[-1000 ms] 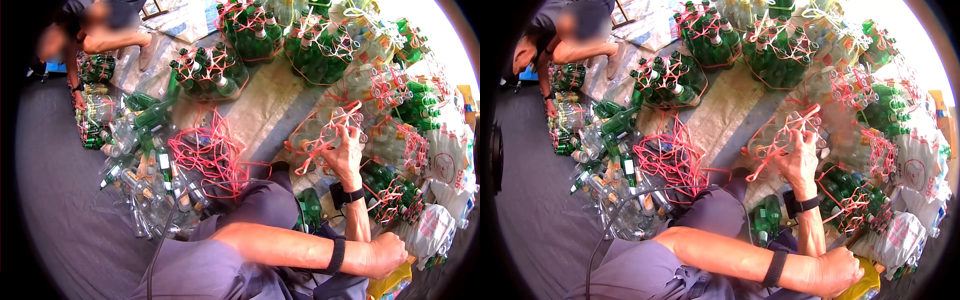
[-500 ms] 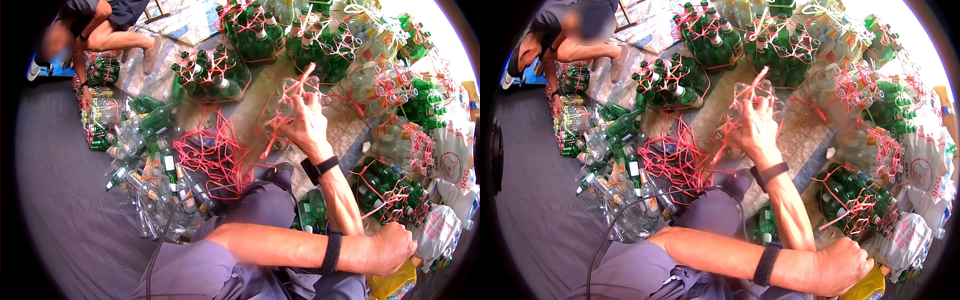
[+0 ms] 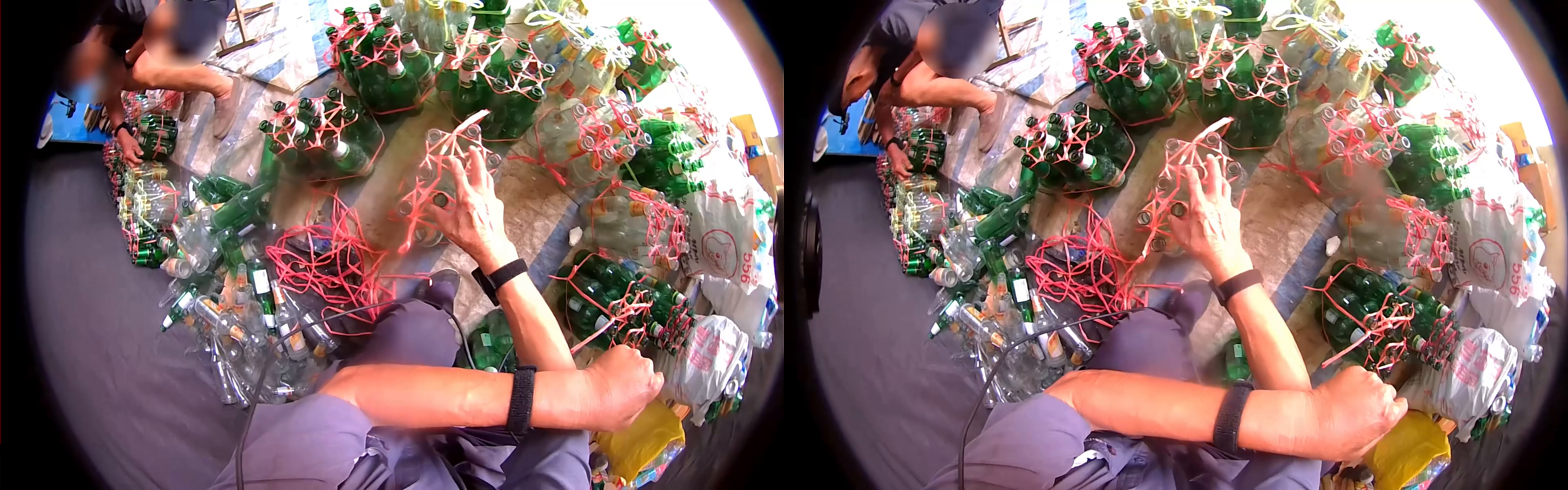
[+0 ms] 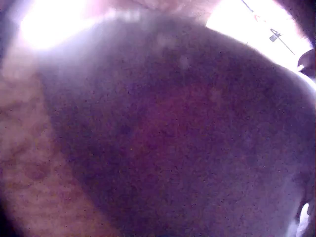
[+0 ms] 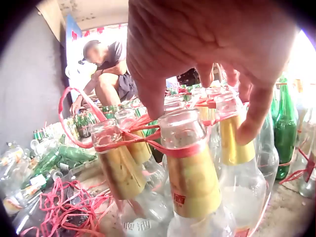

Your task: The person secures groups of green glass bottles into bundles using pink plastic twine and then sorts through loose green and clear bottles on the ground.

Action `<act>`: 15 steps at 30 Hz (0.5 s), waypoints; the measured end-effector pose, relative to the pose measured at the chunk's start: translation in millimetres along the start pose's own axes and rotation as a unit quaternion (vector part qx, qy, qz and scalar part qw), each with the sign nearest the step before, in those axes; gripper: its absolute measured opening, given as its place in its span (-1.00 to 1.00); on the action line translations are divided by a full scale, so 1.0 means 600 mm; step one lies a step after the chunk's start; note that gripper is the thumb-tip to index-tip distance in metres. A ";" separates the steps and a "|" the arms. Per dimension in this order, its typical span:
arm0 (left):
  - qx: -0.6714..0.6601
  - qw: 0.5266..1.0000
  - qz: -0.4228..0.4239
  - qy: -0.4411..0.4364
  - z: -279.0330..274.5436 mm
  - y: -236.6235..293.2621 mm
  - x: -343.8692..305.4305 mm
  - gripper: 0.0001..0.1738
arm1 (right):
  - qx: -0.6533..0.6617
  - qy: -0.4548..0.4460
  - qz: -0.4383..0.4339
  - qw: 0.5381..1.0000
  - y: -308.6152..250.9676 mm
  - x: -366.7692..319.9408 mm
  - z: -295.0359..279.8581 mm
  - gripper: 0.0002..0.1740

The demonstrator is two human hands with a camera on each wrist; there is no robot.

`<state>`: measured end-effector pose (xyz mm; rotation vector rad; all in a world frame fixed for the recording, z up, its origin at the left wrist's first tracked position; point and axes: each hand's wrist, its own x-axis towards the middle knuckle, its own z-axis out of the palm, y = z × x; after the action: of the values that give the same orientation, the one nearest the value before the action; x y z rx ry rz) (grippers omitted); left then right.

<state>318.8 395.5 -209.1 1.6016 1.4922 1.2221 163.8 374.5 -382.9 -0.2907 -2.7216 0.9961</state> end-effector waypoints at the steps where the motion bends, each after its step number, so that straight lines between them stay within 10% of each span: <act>1: 0.002 1.000 0.003 0.001 0.003 0.001 -0.002 -0.73 | -0.010 -0.005 -0.004 1.000 -0.002 -0.009 -0.012 -0.12; 15: 0.034 0.998 0.048 0.038 0.059 0.013 -0.026 -0.73 | -0.009 -0.098 0.128 0.987 0.138 -0.246 -0.173 -0.35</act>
<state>355.5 383.9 -218.4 1.7068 1.5336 1.3106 342.4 461.0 -380.9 -0.5880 -2.9263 1.1185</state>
